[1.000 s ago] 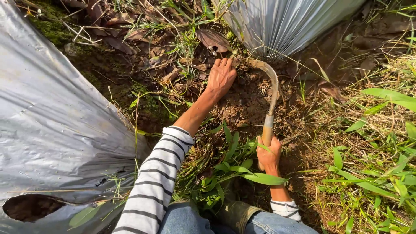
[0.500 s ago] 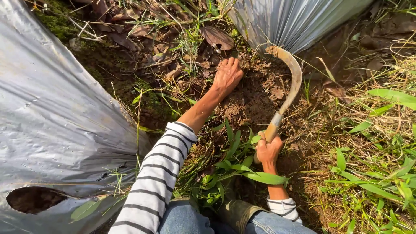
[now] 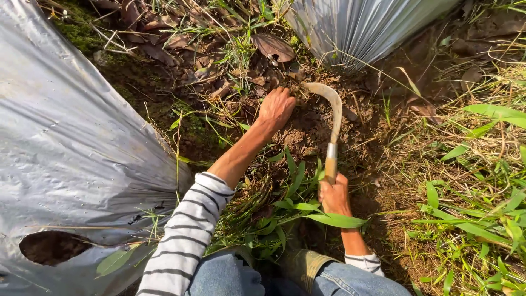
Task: The person uses a sickle to cut weeds at the base near a plastic-covered garden bed. They gather the cut weeds into a bundle with their hands and move them aside, continuing to clear the area around the plastic mulch.
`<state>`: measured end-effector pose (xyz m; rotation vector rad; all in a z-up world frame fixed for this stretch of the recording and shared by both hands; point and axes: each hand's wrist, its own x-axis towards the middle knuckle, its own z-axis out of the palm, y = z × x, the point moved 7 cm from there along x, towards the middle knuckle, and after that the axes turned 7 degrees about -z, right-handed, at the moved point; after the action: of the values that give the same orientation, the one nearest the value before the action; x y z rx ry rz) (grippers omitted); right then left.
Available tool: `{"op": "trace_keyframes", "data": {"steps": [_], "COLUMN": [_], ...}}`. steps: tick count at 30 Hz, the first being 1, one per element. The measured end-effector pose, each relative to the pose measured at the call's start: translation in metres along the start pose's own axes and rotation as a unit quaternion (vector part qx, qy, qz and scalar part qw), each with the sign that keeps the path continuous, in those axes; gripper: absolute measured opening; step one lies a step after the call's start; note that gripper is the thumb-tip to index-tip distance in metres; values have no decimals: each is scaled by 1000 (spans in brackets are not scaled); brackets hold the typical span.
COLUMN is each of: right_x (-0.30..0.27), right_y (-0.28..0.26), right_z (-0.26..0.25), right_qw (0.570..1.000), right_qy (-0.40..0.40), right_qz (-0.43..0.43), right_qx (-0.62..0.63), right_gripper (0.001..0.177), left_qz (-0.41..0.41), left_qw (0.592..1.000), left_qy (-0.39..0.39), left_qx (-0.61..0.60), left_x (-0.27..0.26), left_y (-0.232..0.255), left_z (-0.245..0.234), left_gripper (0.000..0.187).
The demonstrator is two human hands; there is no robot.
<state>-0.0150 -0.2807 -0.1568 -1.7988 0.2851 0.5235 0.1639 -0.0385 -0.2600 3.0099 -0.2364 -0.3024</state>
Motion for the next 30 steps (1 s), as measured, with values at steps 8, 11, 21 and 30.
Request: {"op": "trace_keyframes", "data": {"steps": [8,11,21,30], "right_x": [5,-15,-4,17], "right_y": [-22,-6,-34,-28], "right_z": [11,10,40,51], "right_qw": [993,996,990,993], "right_qy": [-25,-33,-107,-108], "right_qz": [75,66,77,30], "right_qx": [91,50,56,41], "right_gripper": [23,19,14,10], "left_qz": [-104,-75,-88,-99], "left_qw": [986,982,988,986], "left_qy": [-111,-159,-125,-122], "left_qx": [63,63,-32,-47], "left_x": [-123,-173,-222,-231], "left_y": [-23,-15,-9,-13], "left_z": [-9,-47,-77,-53], "left_gripper": [54,34,20,20]}}
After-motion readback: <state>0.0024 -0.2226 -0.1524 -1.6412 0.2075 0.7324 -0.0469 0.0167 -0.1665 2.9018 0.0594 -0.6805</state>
